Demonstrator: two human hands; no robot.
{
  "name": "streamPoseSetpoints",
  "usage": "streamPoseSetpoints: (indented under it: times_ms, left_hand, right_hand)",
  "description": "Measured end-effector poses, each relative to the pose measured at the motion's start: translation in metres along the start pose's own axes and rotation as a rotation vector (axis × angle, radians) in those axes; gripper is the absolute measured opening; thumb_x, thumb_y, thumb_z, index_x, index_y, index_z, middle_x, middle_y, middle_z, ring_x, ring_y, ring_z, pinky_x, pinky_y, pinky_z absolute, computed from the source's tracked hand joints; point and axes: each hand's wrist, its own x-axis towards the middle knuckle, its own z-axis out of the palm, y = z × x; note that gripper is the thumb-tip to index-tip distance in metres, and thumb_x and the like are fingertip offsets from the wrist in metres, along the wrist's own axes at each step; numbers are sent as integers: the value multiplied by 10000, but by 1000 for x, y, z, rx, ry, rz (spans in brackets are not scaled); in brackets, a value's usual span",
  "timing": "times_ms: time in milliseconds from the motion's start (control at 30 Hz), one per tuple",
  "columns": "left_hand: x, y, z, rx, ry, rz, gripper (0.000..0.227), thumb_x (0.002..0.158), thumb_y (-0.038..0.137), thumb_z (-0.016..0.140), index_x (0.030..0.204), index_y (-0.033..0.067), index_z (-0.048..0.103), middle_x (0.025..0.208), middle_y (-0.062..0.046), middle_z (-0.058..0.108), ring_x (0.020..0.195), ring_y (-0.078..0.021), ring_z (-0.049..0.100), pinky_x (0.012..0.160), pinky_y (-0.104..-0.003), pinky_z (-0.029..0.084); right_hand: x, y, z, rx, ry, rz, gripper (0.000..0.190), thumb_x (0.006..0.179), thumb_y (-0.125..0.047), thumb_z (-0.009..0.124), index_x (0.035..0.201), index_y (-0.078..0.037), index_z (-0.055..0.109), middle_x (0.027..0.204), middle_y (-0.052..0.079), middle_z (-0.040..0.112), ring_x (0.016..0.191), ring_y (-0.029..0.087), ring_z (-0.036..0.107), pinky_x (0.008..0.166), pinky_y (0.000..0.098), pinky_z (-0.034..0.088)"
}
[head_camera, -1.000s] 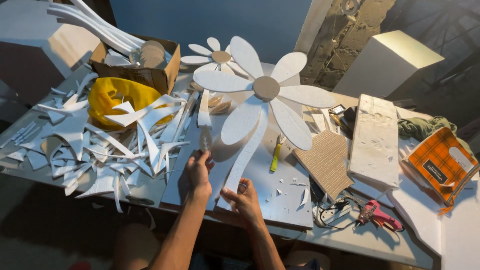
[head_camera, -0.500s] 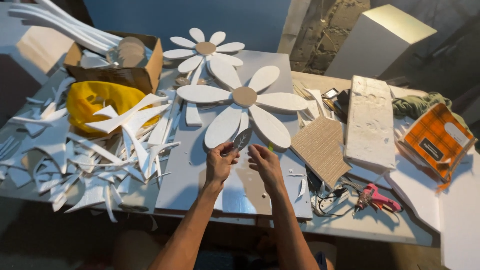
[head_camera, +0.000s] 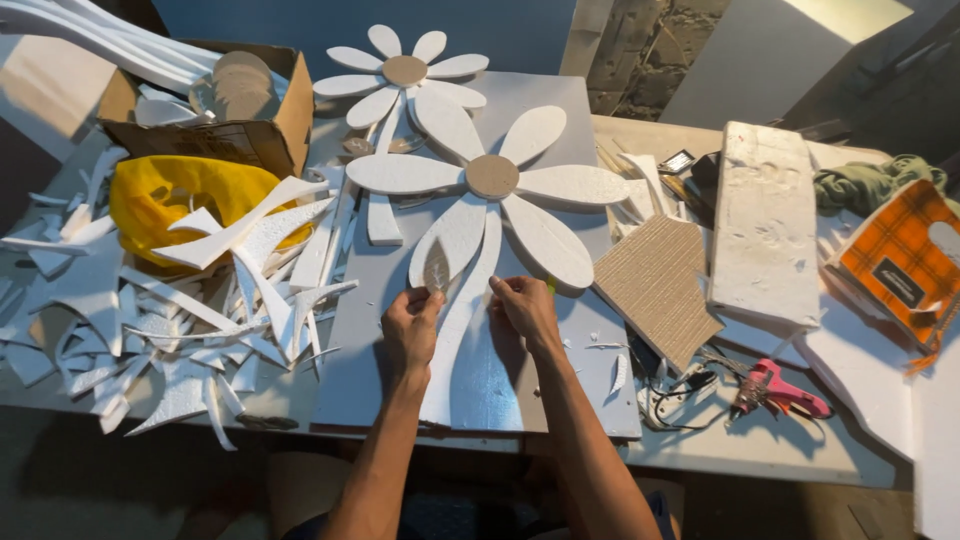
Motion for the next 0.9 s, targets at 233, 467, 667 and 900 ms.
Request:
streamPoseSetpoints:
  times_ms: [233, 467, 667, 900]
  left_hand:
    - [-31, 38, -13, 137, 33, -142, 315, 783, 301, 748, 1038, 117, 729, 830, -6, 768, 719, -108, 731, 652, -259, 606]
    - [-29, 22, -6, -109, 19, -114, 325, 857, 190, 711, 1103, -17, 662, 1003, -179, 725, 989, -287, 702, 854, -389, 577]
    - [-27, 9, -16, -529, -2, -285, 434, 855, 65, 717, 1212, -120, 554, 1087, -278, 649, 1109, -411, 643, 936, -482, 531]
    - [-32, 1, -18, -452, -27, -282, 404, 773, 98, 801, 1075, -111, 634, 934, -249, 675, 874, -267, 711, 722, -411, 605]
  right_hand:
    - [-11, -28, 13, -150, -49, 88, 449, 838, -507, 704, 960, -81, 776, 627, 5, 730, 707, 172, 761, 768, 328, 551]
    - [-6, -22, 23, -80, -40, 64, 357, 796, -455, 725, 737, -108, 782, 600, 82, 685, 684, 244, 711, 657, 342, 531]
    - [-19, -22, 25, 508, -97, 44, 411, 883, -244, 757, 947, 138, 618, 726, 152, 574, 601, 214, 676, 516, 341, 615]
    - [-16, -19, 26, 562, -84, 5, 511, 896, -284, 769, 1088, 141, 559, 814, 134, 576, 653, 174, 674, 579, 335, 635]
